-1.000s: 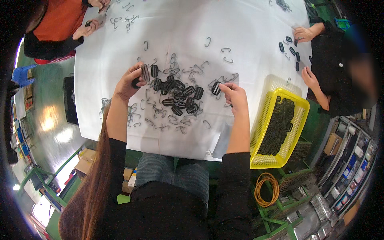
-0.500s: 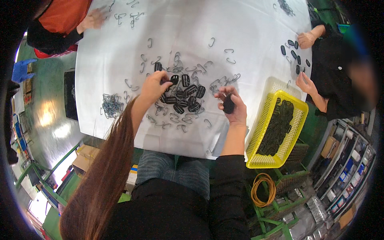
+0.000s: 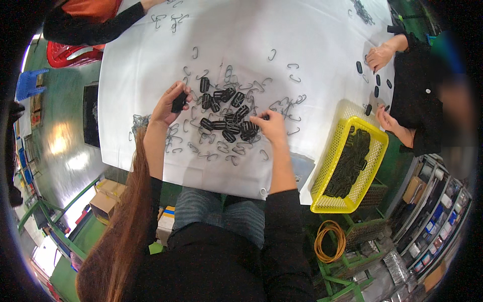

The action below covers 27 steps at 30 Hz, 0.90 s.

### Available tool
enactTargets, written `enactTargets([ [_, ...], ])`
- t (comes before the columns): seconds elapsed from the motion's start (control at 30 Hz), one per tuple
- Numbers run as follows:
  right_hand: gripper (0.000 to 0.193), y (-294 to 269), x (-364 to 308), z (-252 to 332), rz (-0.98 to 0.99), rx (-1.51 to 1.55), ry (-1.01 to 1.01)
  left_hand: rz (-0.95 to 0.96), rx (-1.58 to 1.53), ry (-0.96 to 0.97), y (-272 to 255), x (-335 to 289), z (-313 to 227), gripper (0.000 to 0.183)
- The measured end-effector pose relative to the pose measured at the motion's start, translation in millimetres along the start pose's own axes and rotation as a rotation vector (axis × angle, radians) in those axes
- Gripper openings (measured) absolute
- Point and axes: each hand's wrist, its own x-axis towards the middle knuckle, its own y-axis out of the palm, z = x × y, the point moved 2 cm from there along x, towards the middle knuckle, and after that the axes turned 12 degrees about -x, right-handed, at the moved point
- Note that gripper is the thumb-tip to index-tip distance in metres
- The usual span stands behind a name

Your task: The person sits at a table and separates small black plastic fasteners from metal hooks by hand. They place the fasteners into a yellow basket and the hooks into a gray bin. The person then stands and moves the bins.

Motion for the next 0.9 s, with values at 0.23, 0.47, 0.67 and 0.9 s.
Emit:
enactTargets([
  [0.23, 0.022, -30.7, -29.2, -5.2, 0.163, 0.598, 0.000, -0.520, 1.424, 0.388, 3.6, 35.9, 19.6, 0.037],
  [0.47, 0.014, 2.5, -22.3, 39.4, 0.482, 0.946, -0.260, -0.207, 0.941, -0.023, 4.0, 49.5, 7.6, 0.029],
  [0.67, 0.028, 90.0, -16.7, 77.9, 0.027, -0.745, -0.323, -0.239, 0.858, -0.113, -17.3, 13.4, -21.2, 0.026],
  [0.9, 0.026, 101.4, -19.5, 64.2, 0.159, -0.508, -0.175, -0.022, 0.055, -0.157, -23.8, -27.4, -15.8, 0.028],
])
